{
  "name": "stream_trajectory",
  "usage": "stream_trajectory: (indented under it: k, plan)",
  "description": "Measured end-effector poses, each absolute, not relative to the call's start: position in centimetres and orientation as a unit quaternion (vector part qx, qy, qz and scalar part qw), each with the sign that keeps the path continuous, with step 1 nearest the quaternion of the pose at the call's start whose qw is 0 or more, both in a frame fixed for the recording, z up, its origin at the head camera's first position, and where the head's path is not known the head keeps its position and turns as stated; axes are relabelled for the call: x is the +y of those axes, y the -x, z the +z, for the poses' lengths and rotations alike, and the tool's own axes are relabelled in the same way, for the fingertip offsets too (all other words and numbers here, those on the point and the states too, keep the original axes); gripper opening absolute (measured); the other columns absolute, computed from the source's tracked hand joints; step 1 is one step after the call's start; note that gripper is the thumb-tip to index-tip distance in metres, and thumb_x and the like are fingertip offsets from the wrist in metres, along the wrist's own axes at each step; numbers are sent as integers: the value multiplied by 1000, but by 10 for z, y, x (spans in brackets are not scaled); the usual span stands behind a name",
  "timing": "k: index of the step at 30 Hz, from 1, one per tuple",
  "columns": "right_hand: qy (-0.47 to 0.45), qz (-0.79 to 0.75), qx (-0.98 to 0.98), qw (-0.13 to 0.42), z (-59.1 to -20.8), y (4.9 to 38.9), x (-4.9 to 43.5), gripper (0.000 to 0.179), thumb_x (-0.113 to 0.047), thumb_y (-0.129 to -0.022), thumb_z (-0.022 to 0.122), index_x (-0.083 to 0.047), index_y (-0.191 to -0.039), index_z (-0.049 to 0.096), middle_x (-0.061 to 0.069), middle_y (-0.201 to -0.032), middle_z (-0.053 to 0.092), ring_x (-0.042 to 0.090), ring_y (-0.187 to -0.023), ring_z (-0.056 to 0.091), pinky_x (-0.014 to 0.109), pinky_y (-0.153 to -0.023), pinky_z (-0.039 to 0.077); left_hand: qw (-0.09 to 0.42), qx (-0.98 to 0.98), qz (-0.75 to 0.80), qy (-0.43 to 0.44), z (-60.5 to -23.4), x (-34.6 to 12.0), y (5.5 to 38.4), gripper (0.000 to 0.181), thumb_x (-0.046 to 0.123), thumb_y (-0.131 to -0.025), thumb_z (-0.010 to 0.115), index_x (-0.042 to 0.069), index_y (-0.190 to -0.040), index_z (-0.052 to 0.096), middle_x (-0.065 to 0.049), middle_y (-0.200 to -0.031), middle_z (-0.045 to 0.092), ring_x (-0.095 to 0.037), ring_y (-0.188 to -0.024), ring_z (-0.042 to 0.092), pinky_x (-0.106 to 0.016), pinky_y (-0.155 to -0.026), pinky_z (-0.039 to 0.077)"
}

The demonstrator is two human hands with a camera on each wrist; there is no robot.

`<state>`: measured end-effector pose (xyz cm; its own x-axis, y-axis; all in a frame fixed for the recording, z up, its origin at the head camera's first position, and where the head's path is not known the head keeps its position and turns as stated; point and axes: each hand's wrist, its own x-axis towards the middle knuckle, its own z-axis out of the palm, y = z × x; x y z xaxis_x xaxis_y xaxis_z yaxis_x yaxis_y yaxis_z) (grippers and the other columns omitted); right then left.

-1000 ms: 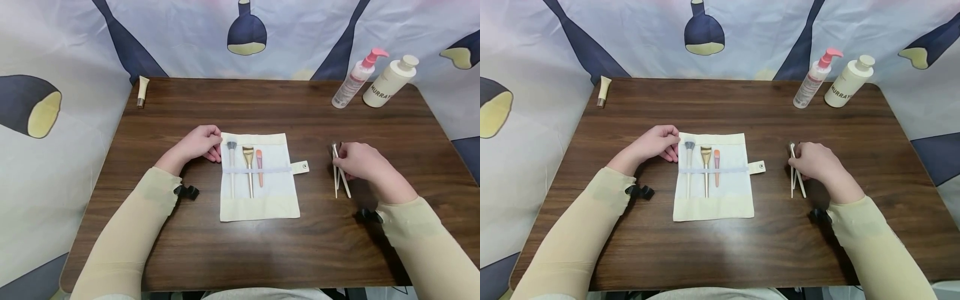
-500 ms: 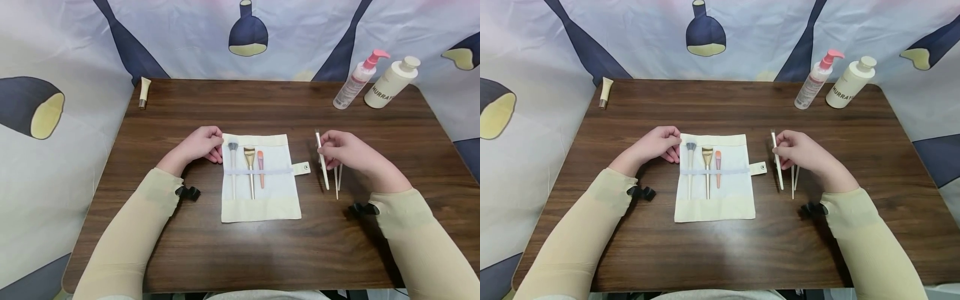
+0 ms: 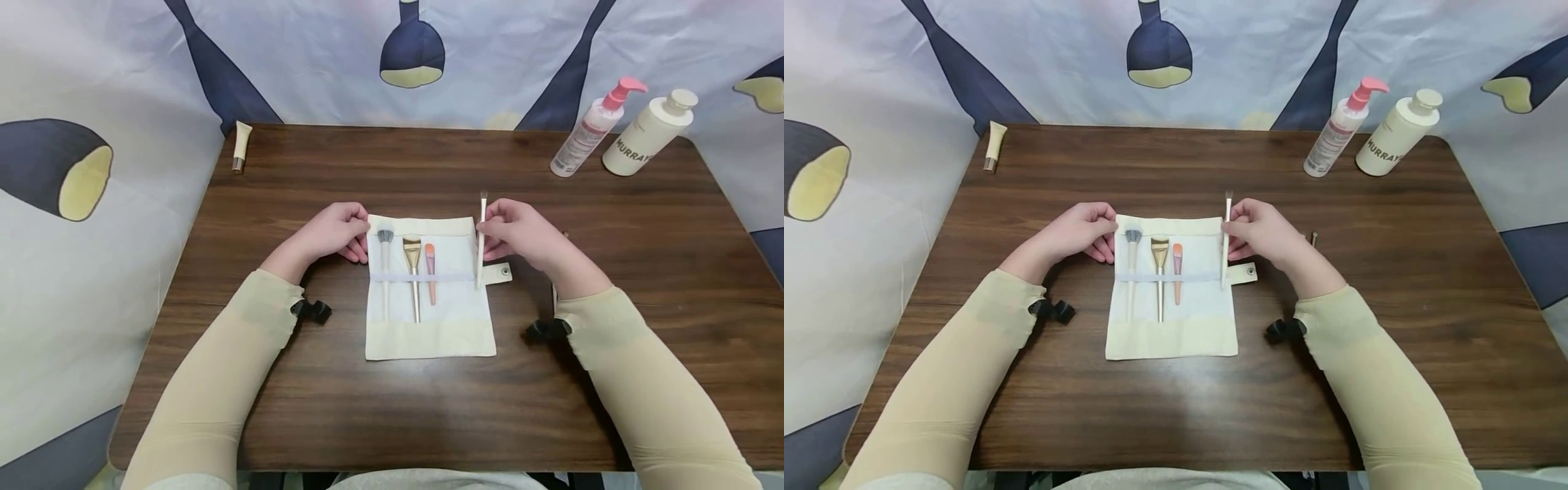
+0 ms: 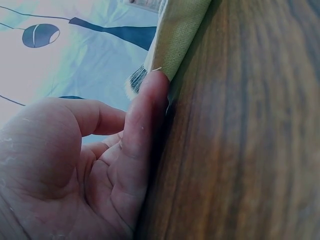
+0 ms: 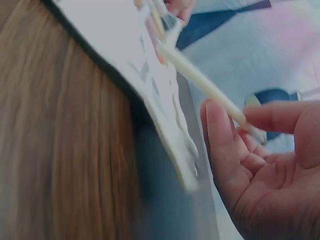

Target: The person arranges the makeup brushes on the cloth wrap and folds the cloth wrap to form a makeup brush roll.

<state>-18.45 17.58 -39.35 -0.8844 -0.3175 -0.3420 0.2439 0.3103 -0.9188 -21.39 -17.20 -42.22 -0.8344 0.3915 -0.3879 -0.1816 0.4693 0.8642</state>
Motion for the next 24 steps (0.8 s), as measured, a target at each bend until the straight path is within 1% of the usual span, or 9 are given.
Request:
stream_trajectory:
  k: [4,9,14,19,24]
  plan:
    - [13,-568,791,227,-395,188,158,25,-8,-102,62,3,-119,47,11,-86,66,20,-69,68,37,-69,65,288,807,512,-64,-424,-173,213,17,14,-108,46,0,-114,53,-19,-82,67,-28,-66,75,-35,-61,64]
    - [6,-572,794,205,-400,195,145,25,-10,-103,61,1,-120,47,13,-89,66,20,-71,67,34,-70,65,278,810,512,-70,-424,-173,214,16,14,-108,47,0,-112,53,-20,-82,67,-28,-66,75,-35,-60,64]
    - [-21,-570,798,194,-409,201,136,29,-9,-103,61,0,-124,44,15,-96,67,20,-72,69,33,-69,65,282,807,515,-71,-427,-171,214,16,14,-107,46,0,-112,53,-19,-81,67,-27,-65,74,-35,-60,64]
    - [-21,-571,795,201,-412,203,129,31,-9,-102,62,1,-124,44,15,-95,68,20,-71,70,32,-68,65,281,810,510,-70,-424,-173,215,17,14,-108,46,0,-112,53,-20,-81,67,-28,-65,74,-36,-61,64]
    - [-21,-562,794,231,-411,204,126,33,-9,-101,65,1,-125,45,15,-93,70,20,-69,70,33,-67,65,287,810,508,-67,-419,-172,216,17,15,-108,46,0,-113,53,-19,-82,67,-27,-66,75,-35,-61,64]
